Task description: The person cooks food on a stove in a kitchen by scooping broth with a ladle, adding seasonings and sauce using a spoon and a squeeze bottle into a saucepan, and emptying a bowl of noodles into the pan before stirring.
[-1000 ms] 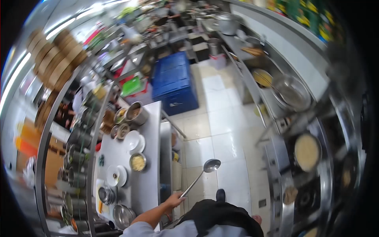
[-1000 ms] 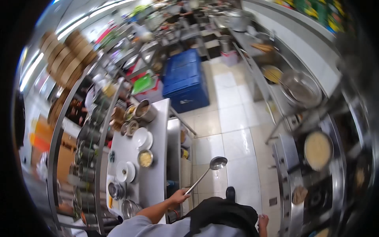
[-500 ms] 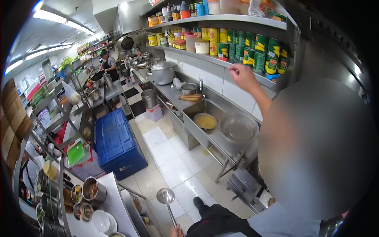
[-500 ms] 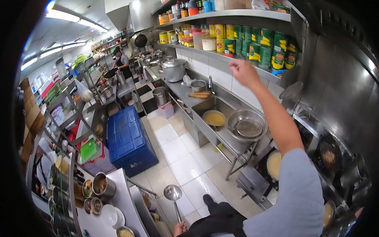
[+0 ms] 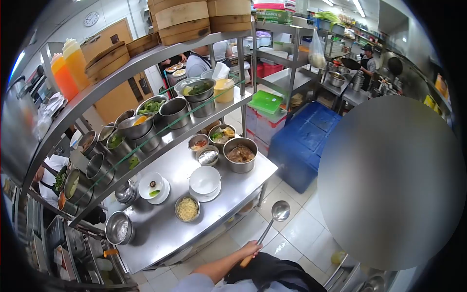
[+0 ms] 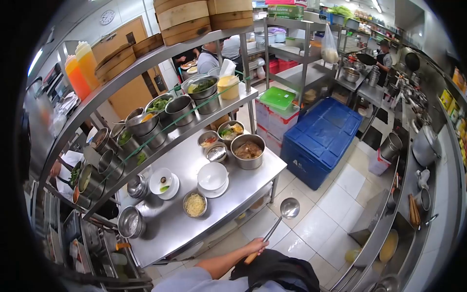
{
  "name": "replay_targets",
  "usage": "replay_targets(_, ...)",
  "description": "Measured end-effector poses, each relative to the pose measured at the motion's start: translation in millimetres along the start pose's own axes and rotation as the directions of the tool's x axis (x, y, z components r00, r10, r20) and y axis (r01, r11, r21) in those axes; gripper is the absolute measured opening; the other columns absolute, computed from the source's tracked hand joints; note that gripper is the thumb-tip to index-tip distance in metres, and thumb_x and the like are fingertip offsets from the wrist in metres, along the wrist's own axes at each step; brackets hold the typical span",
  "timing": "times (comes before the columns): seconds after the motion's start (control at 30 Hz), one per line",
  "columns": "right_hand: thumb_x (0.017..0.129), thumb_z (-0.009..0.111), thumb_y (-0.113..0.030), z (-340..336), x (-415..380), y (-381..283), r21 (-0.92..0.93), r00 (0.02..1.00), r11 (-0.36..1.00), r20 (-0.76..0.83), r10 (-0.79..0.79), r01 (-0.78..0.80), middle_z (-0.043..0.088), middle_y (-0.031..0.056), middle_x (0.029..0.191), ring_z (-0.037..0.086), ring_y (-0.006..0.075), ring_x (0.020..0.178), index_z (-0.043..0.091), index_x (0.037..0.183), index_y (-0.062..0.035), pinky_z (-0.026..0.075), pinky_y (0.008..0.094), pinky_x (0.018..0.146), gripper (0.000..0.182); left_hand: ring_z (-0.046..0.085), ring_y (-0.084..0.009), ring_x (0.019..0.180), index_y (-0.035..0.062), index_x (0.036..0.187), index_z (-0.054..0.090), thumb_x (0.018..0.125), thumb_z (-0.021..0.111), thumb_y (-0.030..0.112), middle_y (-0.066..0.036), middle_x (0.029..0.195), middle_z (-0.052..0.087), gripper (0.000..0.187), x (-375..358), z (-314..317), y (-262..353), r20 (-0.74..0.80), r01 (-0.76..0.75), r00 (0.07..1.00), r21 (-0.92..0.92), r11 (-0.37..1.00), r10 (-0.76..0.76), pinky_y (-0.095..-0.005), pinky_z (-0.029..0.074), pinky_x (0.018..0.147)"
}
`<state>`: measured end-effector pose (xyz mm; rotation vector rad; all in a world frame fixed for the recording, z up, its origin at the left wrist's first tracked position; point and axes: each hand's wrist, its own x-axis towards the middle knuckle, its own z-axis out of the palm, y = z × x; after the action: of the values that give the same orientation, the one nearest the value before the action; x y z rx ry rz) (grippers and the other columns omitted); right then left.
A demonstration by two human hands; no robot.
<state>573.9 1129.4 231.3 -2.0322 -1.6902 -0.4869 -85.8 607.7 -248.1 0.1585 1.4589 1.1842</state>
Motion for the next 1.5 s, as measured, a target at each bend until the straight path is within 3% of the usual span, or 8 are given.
replay_targets(0.43, 0.100, 0.049, -0.030, -71.2, -178.1, -153.8, 0.477, 0.996, 0.876, -0.076, -0.039, 0.071, 0.057, 0.0003, 0.078, 0.052, 0.0111, 0.067, 0.064, 0.111, -0.0090, 0.044, 0.0279, 0.061, 0.028, 0.043, -0.0133, 0.044, 0.0126, 0.086, 0.045, 0.095, 0.058, 0.025, -0.001, 0.057, 0.045, 0.020, 107.7, -16.5, 5.4, 0.114, 0.129, 0.984, 0.096, 0.987, -0.140, -0.0291, 0.037, 0.039)
replay_targets(0.6, 0.101, 0.051, -0.038, 39.5, -228.2, -197.4, 0.912, 0.911, 0.021, 0.410, -0.033, -0.410, 0.036, -0.0080, 0.058, 0.033, 0.0015, 0.046, 0.055, 0.088, -0.0112, 0.024, 0.0197, 0.041, 0.030, 0.043, -0.0140, 0.039, 0.0081, 0.086, 0.047, 0.097, 0.055, 0.021, -0.003, 0.054, 0.043, 0.019, 116.0, 26.6, 65.8, 0.127, 0.097, 0.978, 0.426, 0.899, -0.166, -0.0298, 0.037, 0.035)
replay_targets(0.93, 0.094, 0.060, -0.047, 295.7, -177.7, -141.1, 0.672, 0.424, -0.249, 0.667, 0.613, -0.698, 0.033, -0.0069, 0.052, 0.029, 0.0043, 0.038, 0.053, 0.073, -0.0115, 0.019, 0.0249, 0.036, 0.041, 0.050, -0.0163, 0.059, 0.0059, 0.083, 0.060, 0.092, 0.058, 0.031, -0.006, 0.069, 0.056, 0.027, 253.9, 58.8, 77.5, 0.027, 0.210, 0.925, 0.793, 0.572, -0.378, -0.0349, 0.040, 0.055)
replay_targets(1.1, 0.094, 0.050, -0.052, 462.8, -56.7, -48.0, 0.766, 0.668, 0.185, 0.382, 0.639, -0.615, 0.067, 0.0118, 0.083, 0.064, 0.0262, 0.067, 0.068, 0.088, -0.0034, 0.049, 0.0367, 0.061, 0.052, 0.046, -0.0133, 0.047, 0.0048, 0.090, 0.051, 0.092, 0.059, 0.015, -0.003, 0.061, 0.047, 0.013, 280.1, 187.4, 120.6, -0.009, 0.453, 0.846, 0.540, 0.710, -0.533, -0.0312, 0.039, 0.041)
replay_targets(1.13, 0.091, 0.058, -0.043, 533.3, -42.3, 10.4, 0.811, 0.620, -0.145, 0.536, 0.573, -0.567, 0.069, 0.0140, 0.097, 0.068, 0.0273, 0.076, 0.066, 0.106, -0.0034, 0.052, 0.0394, 0.068, 0.043, 0.047, -0.0131, 0.049, 0.0047, 0.090, 0.052, 0.091, 0.059, 0.015, -0.003, 0.063, 0.048, 0.013, 296.4, 182.8, 117.9, 0.012, 0.485, 0.841, 0.426, 0.764, -0.541, -0.0313, 0.040, 0.042)
replay_targets(1.27, 0.087, 0.068, -0.026, 619.4, 60.3, 98.1, 0.184, 0.868, 0.859, 0.253, 0.428, -0.477, 0.070, 0.0168, 0.103, 0.068, 0.0313, 0.086, 0.066, 0.116, -0.0058, 0.054, 0.0398, 0.076, 0.035, 0.049, -0.0128, 0.051, 0.0050, 0.089, 0.053, 0.089, 0.062, 0.019, -0.003, 0.064, 0.050, 0.017, 299.7, 211.7, 141.3, -0.088, 0.375, 0.922, 0.452, 0.810, -0.378, -0.0306, 0.044, 0.045)
replay_targets(1.37, 0.094, 0.055, -0.042, 675.7, 69.8, 153.6, 0.521, 0.893, 0.737, 0.361, 0.268, -0.432, 0.062, 0.0239, 0.121, 0.058, 0.0422, 0.112, 0.061, 0.122, -0.0014, 0.046, 0.0442, 0.094, 0.050, 0.050, -0.0125, 0.049, 0.0057, 0.086, 0.056, 0.088, 0.064, 0.022, -0.002, 0.061, 0.051, 0.018, 284.6, 236.2, 162.9, -0.127, 0.366, 0.927, 0.502, 0.784, -0.352, -0.0306, 0.044, 0.043)
replay_targets(1.5, 0.097, 0.050, -0.031, 594.5, 66.1, 51.2, 0.015, 0.812, 0.924, 0.484, 0.328, -0.382, 0.060, 0.0251, 0.122, 0.056, 0.0421, 0.114, 0.060, 0.123, 0.0003, 0.044, 0.0474, 0.097, 0.041, 0.046, -0.0116, 0.049, 0.0088, 0.088, 0.052, 0.090, 0.064, 0.022, -0.001, 0.062, 0.048, 0.018, 285.0, 249.3, 178.3, -0.147, 0.359, 0.932, 0.496, 0.791, -0.331, -0.0297, 0.041, 0.043)
